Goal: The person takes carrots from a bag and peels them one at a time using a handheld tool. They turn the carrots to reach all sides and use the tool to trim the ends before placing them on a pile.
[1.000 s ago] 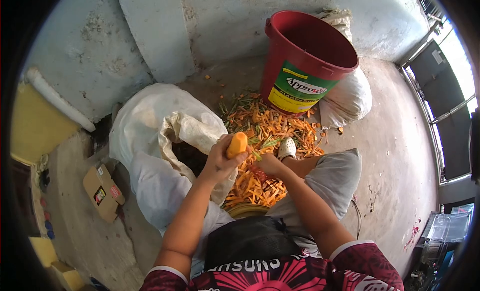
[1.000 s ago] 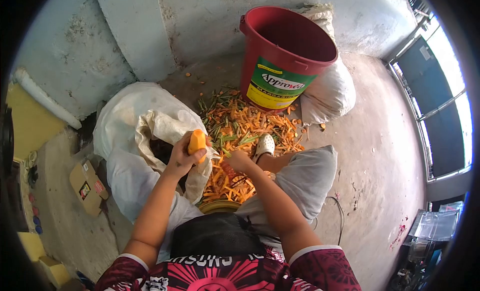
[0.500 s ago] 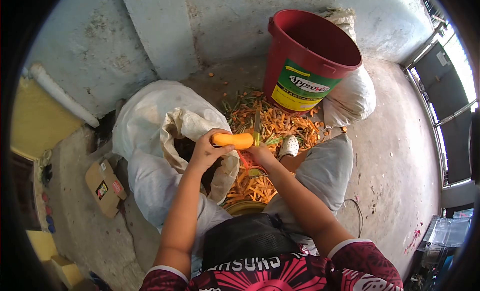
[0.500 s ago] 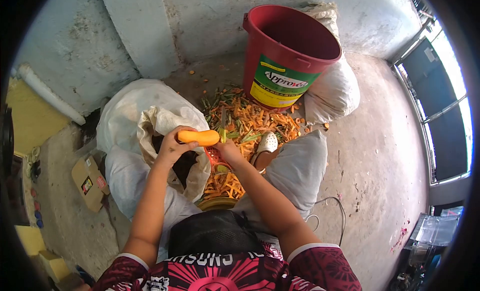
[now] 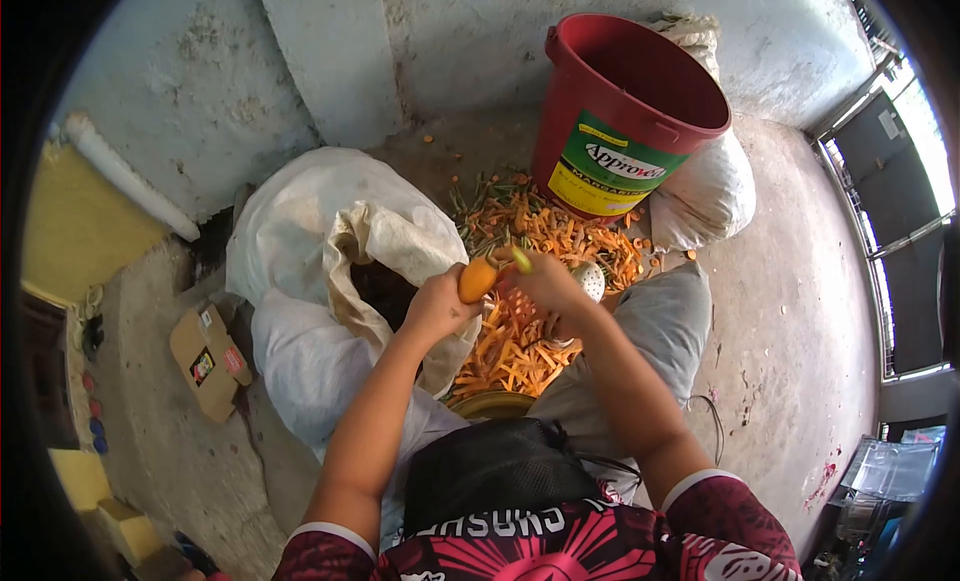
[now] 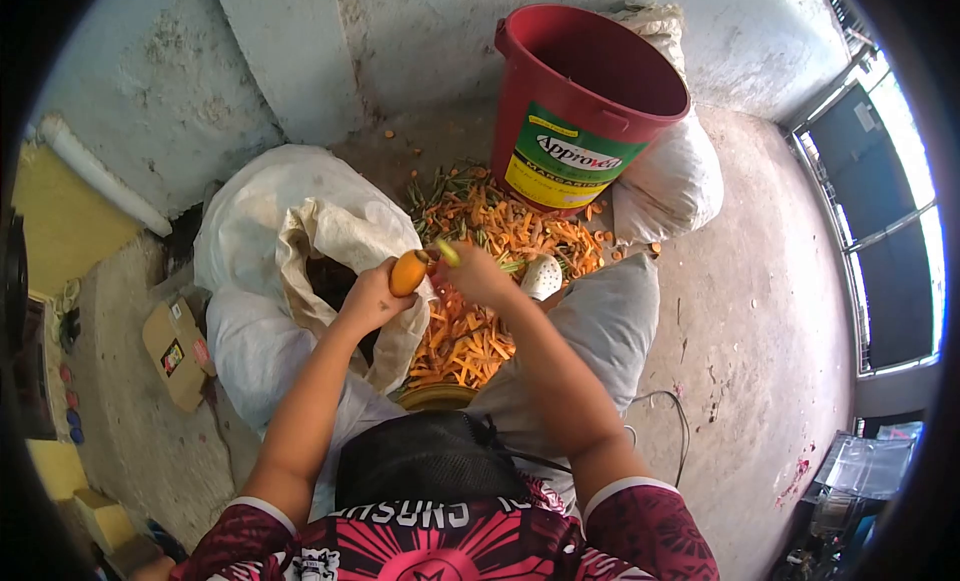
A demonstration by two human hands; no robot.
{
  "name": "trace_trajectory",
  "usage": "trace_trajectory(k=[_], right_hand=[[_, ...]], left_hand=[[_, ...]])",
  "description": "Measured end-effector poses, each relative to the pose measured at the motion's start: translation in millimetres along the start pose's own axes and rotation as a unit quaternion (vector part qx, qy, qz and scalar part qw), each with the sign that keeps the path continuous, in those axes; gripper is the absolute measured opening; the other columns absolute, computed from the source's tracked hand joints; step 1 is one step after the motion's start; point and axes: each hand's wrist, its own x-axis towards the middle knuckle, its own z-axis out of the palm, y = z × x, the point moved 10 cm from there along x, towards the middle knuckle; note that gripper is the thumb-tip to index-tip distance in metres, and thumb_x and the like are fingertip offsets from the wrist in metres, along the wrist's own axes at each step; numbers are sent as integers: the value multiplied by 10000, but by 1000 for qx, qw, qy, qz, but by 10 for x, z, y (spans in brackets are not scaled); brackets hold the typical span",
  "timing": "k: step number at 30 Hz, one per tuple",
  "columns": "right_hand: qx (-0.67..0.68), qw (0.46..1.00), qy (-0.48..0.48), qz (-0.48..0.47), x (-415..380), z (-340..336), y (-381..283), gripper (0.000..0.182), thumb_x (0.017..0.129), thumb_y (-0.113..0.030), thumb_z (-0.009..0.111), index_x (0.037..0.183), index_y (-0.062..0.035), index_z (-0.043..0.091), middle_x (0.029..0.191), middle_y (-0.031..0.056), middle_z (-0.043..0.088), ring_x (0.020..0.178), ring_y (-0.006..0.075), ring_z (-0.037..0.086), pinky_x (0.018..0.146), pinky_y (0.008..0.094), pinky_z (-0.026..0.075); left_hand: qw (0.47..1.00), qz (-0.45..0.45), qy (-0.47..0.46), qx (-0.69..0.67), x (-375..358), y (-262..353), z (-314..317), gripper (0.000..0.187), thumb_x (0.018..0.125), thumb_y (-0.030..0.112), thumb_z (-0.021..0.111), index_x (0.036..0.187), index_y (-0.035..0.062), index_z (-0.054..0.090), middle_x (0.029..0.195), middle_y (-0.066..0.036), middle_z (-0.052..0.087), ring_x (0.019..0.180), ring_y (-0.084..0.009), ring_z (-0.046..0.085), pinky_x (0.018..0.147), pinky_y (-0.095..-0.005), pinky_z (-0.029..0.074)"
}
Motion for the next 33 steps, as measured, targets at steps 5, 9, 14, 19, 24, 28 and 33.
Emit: trace_trajectory(k=[5,9,14,19,24,28,33], right_hand=[[-166,985,30,30,40,-378,38,190,774,-167,502,905,-41,557,728,106,598,568,185,563,503,301,430],[-162,986,25,-13,-78,-141,230,214,769,-205,509,847,-11,553,716,159,583,623,253,567,576,358,432],[-205,978,9,-26,-67,154,389,264,766,-241,519,846,10,531,725,204,566,693,335,554,620,381,423],[-157,986,32,-37,-32,105,376,280,761,-244,519,841,24,523,715,210,562,700,340,554,632,388,423],[-172,984,22,-45,18,97,386,261,756,-227,516,819,26,530,702,215,558,686,349,550,633,394,426],[-186,981,41,-42,3,85,342,242,747,-208,514,809,25,538,709,215,563,694,363,547,631,406,429],[-200,976,84,-26,36,38,428,212,717,-170,516,811,17,549,717,219,564,706,369,548,638,416,435]], left_hand=[[999,2,39,-30,65,-17,-80,394,604,198,691,885,-20,521,731,-189,582,710,-323,577,625,-344,455],[999,-15,30,-32,70,45,-65,364,617,195,683,859,-27,527,717,-186,582,698,-320,577,621,-339,453],[999,-12,36,-26,76,-12,-31,341,605,189,668,830,-28,533,698,-191,580,694,-336,573,614,-356,458],[999,-12,29,12,94,-37,-26,359,596,210,666,835,-23,532,697,-187,579,696,-334,571,611,-358,458],[998,-15,21,53,69,37,-61,388,578,217,672,850,-19,528,697,-178,581,691,-328,572,610,-354,457],[999,43,-8,0,62,104,-21,384,569,215,675,845,-8,531,693,-174,580,674,-323,570,613,-357,455],[998,51,-10,-42,50,115,41,395,570,231,680,857,5,530,669,-171,571,657,-317,570,589,-360,452]])
